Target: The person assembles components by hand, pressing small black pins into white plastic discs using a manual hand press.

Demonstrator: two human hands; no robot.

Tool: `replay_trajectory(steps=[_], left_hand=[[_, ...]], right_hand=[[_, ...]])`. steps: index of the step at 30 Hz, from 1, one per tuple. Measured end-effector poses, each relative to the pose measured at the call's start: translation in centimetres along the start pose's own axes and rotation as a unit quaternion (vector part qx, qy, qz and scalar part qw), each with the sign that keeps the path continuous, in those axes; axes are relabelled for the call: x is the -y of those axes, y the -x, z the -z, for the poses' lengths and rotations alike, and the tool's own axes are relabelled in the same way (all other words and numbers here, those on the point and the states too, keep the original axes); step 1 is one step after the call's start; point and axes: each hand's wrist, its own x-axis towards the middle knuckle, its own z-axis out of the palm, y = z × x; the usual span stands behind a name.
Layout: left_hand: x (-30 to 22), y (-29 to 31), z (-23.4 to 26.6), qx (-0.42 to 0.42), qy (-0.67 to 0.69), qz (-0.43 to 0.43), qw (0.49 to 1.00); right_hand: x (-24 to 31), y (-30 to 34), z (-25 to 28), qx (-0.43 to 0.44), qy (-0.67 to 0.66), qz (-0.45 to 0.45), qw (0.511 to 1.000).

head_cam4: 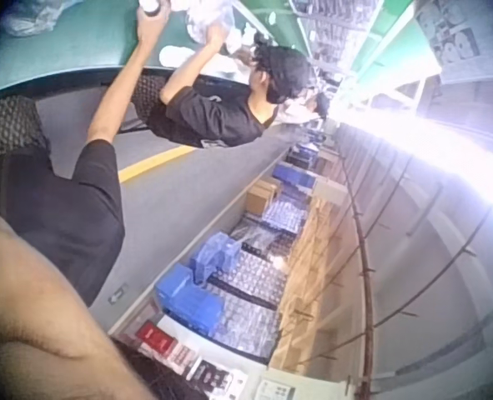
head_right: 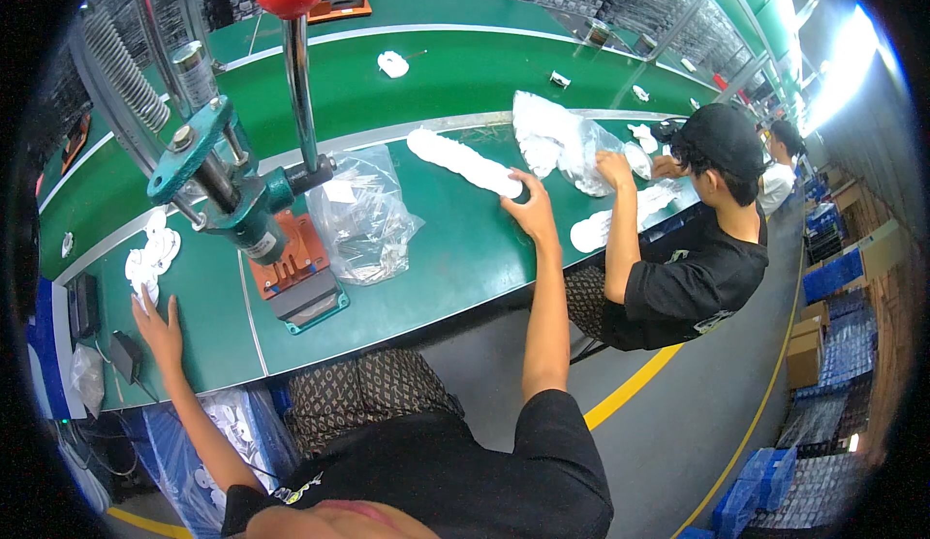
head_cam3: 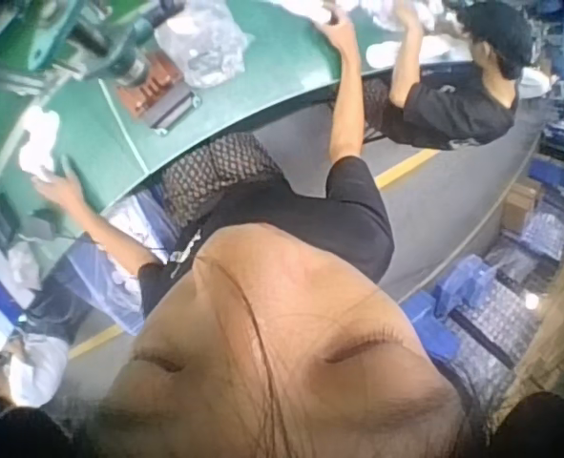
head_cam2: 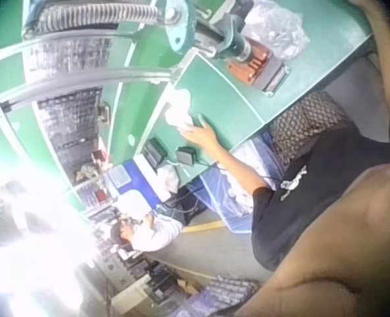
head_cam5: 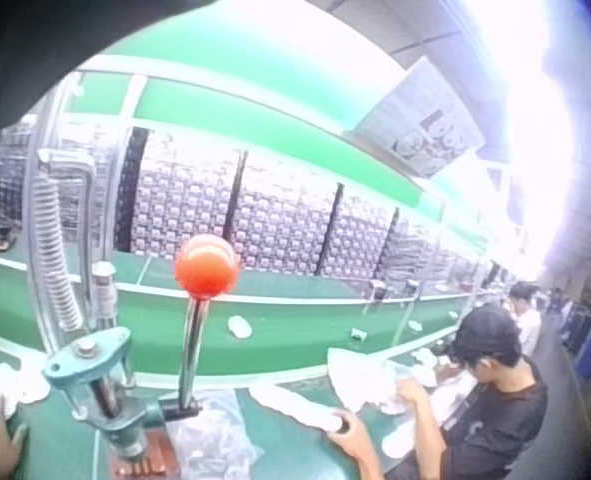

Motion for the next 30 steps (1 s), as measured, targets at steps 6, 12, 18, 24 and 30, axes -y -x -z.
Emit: replay_trajectory(steps=[6, 12, 18, 24, 30], left_hand=[[3.4, -1.0, -1.8, 0.056, 0.162, -0.006, 0.985], [-2.6, -1.3, 2.4, 0.022, 0.235, 0.120, 0.964], [-3.1, 1.7, 2.6, -0.038, 0.265, 0.158, 0.950], [-6.5, 1.0, 1.4, 0.042, 0.278, 0.111, 0.953], [-8.9, 1.7, 4.4, -0.157, 0.172, 0.017, 0.972]], right_hand=[[1.0, -0.8, -0.4, 0.004, 0.080, 0.042, 0.996], [1.4, -0.3, -0.7, 0.001, 0.146, 0.051, 0.988], [10.8, 4.5, -4.7, -0.221, 0.006, 0.104, 0.970], [19.7, 6.4, -12.9, 0.059, -0.013, 0.225, 0.972], [19.2, 6.3, -14.6, 0.150, 0.055, 0.131, 0.978]])
